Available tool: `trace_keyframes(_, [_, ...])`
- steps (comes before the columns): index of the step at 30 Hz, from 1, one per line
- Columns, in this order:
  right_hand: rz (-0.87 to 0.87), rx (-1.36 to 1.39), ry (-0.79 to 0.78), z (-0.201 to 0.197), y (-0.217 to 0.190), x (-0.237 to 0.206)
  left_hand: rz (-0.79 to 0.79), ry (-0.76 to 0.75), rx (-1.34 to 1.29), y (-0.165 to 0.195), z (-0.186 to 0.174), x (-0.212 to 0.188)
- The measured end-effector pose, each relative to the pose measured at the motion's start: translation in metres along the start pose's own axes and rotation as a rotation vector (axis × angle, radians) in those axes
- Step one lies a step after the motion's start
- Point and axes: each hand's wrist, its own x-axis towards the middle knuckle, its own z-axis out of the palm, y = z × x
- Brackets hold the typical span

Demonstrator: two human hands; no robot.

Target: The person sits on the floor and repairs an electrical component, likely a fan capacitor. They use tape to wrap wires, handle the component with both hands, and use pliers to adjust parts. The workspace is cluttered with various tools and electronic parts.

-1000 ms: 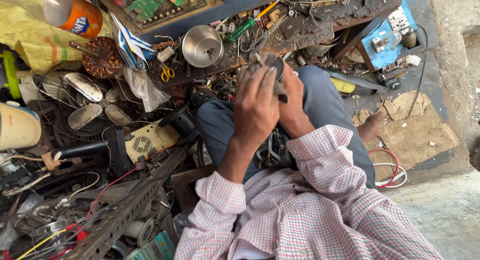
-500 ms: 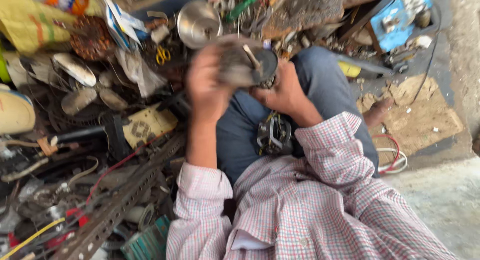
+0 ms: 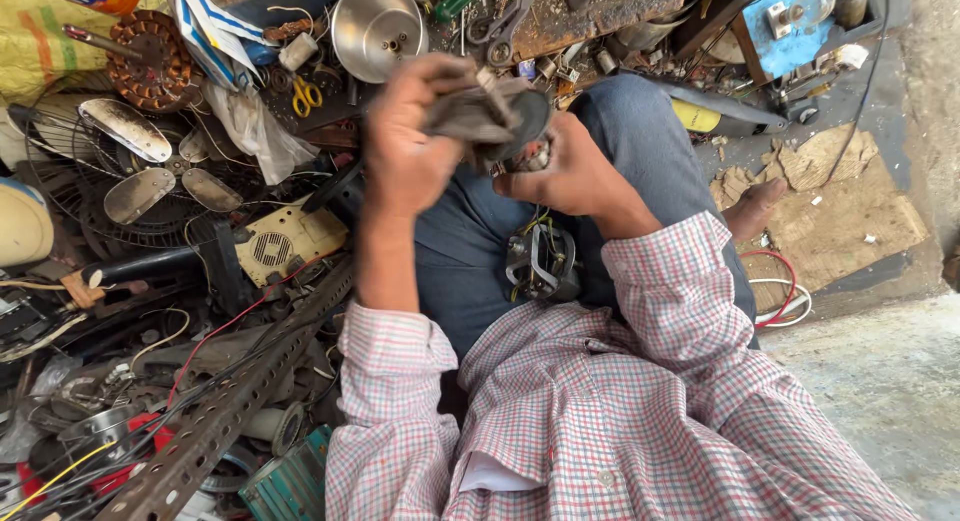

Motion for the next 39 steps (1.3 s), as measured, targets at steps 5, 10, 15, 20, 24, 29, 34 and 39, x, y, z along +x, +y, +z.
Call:
trace_keyframes(5, [-0.158,0.090,0.040,-0.017,-0.013,-0.002,0.016,0.262,-0.582,-0.010,-0.032,-0.012])
trace_keyframes(10, [0.239,0.465,-0.040,-0.025,-0.015,-0.016,-0.017,0.356,-0.843,0.001,-0.017,-0.025])
trace_keyframes(15, [0.203,0.541,-0.165,-0.020,-0.003,-0.022,0.062,0.137,-0.512,0.037,0.022,-0.028])
trace_keyframes(20, [0.293,0.469,-0.113,-0.019,0.002,-0.019,0.210,-0.020,0.226,0.041,0.056,-0.017])
trace_keyframes(24, [-0.256,0.158,-0.038,-0.014,0.000,-0.012,0.147,-0.126,0.120,0.041,0.050,-0.008])
trace_keyframes(29, [-0.044,-0.138,0.141,0.004,-0.004,-0.005,0.077,0.030,0.371,0.043,0.046,-0.004])
trace_keyframes(34, [-0.090,-0.230,0.280,0.017,-0.002,0.000,0.117,0.277,0.756,0.044,0.056,-0.012])
trace_keyframes(39, [-0.037,-0.298,0.274,0.015,0.009,0.002,0.064,0.351,0.597,0.063,0.052,-0.024])
